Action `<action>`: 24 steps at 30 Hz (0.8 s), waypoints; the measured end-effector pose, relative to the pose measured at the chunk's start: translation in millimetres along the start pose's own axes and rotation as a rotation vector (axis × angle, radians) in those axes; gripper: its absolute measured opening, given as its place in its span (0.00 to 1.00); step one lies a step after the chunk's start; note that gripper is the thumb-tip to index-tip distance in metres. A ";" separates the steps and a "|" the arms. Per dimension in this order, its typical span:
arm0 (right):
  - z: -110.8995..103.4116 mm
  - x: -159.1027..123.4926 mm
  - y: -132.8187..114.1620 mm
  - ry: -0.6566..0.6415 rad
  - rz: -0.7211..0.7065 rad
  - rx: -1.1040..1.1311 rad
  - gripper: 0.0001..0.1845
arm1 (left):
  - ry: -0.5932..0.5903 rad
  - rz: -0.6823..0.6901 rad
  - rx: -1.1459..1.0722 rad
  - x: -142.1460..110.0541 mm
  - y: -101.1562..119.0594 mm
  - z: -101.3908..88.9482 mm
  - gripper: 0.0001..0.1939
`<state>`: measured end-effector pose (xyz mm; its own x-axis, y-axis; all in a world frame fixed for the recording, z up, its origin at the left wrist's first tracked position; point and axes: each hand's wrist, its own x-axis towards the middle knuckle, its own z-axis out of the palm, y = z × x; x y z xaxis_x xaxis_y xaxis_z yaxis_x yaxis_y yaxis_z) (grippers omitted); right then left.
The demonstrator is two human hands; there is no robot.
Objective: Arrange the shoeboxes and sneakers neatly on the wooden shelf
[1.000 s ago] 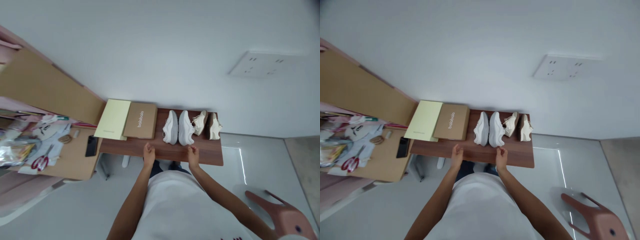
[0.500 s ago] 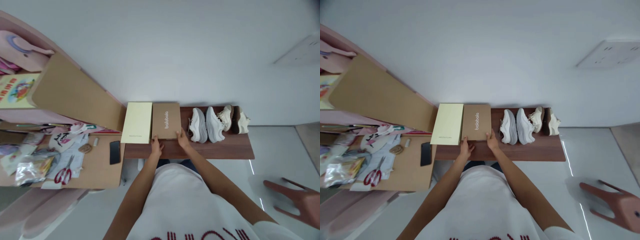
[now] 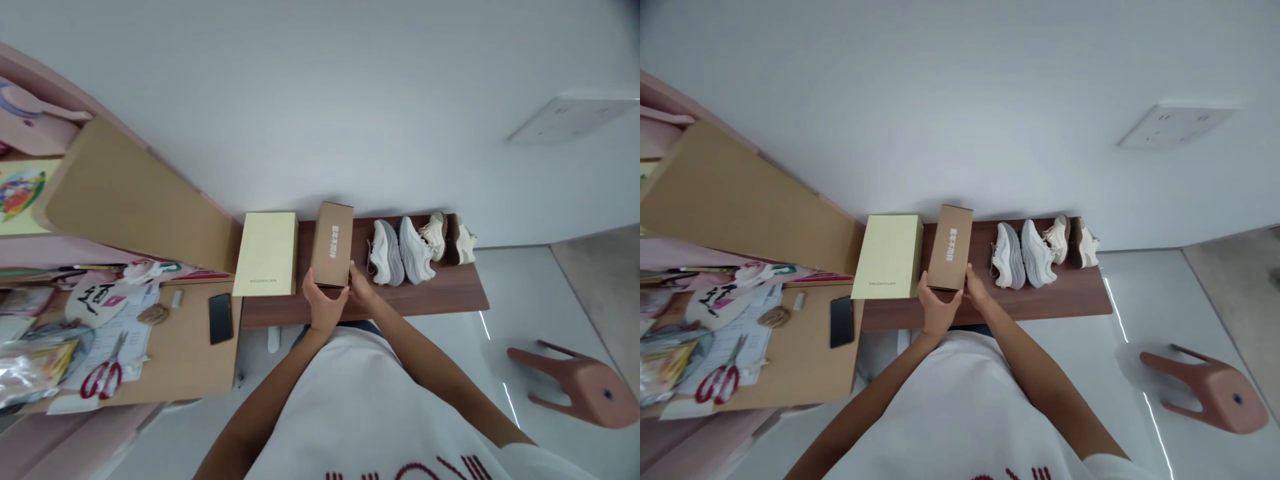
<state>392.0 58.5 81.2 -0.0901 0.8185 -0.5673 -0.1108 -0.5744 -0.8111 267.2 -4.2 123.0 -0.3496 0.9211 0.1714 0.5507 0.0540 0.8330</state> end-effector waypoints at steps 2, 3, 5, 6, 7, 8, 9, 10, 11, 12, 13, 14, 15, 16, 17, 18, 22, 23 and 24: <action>-4.5 -5.7 -10.0 -0.038 0.131 0.168 0.33 | -0.083 0.090 0.061 -12.0 11.9 0.9 0.47; -9.3 -7.1 -14.0 -0.048 0.164 0.216 0.31 | -0.131 0.116 0.091 -17.1 16.5 3.3 0.45; -21.5 -7.6 -18.0 -0.016 0.191 0.240 0.25 | -0.256 0.138 0.142 -24.7 22.6 11.2 0.43; -27.7 -7.3 -17.8 0.031 0.196 0.223 0.22 | -0.332 0.140 0.158 -27.0 23.9 15.8 0.43; -33.6 -6.9 -16.0 0.087 0.194 0.193 0.21 | -0.417 0.144 0.163 -28.1 23.8 20.2 0.42; -38.7 -6.9 -13.1 0.141 0.183 0.155 0.21 | -0.506 0.149 0.154 -27.9 22.1 23.6 0.41; -43.2 -7.3 -9.3 0.181 0.164 0.119 0.22 | -0.591 0.157 0.131 -26.3 18.8 25.5 0.39; -46.9 -8.1 -5.3 0.206 0.142 0.090 0.25 | -0.657 0.162 0.098 -23.0 13.5 25.3 0.37; -49.9 -9.0 -1.3 0.219 0.123 0.070 0.28 | -0.689 0.157 0.065 -18.1 6.3 22.3 0.35; -52.2 -10.0 2.3 0.227 0.112 0.059 0.31 | -0.679 0.140 0.044 -11.2 -2.9 16.1 0.33; -53.8 -10.6 5.4 0.231 0.109 0.056 0.35 | -0.614 0.106 0.043 -2.4 -13.9 6.7 0.32; -54.7 -10.8 8.0 0.235 0.114 0.058 0.38 | -0.502 0.062 0.076 8.2 -26.7 -5.8 0.30; -55.1 -10.5 10.2 0.241 0.122 0.061 0.41 | -0.342 0.003 0.138 20.5 -40.9 -21.2 0.29; -55.2 -9.7 12.2 0.250 0.129 0.063 0.42 | -0.168 -0.069 0.212 33.9 -56.2 -38.6 0.29; -55.0 -8.6 14.3 0.259 0.132 0.065 0.42 | -0.020 -0.149 0.288 48.0 -72.1 -57.0 0.31; -54.7 -7.5 16.6 0.271 0.129 0.065 0.40 | 0.083 -0.232 0.353 61.9 -88.2 -75.6 0.33; -53.2 -7.5 28.1 0.323 0.096 0.049 0.30 | 0.031 -0.499 0.387 103.3 -144.5 -133.0 0.35; -52.0 -9.6 30.7 0.336 0.077 0.019 0.27 | -0.018 -0.543 0.345 108.0 -154.9 -140.9 0.32; -49.7 -12.8 32.8 0.362 0.041 -0.036 0.26 | -0.045 -0.568 0.301 110.5 -163.4 -146.1 0.28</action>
<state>438.6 29.7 54.8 0.2634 0.7493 -0.6076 -0.0792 -0.6110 -0.7877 27.9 32.4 82.7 -0.6212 0.7317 -0.2806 0.4796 0.6381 0.6023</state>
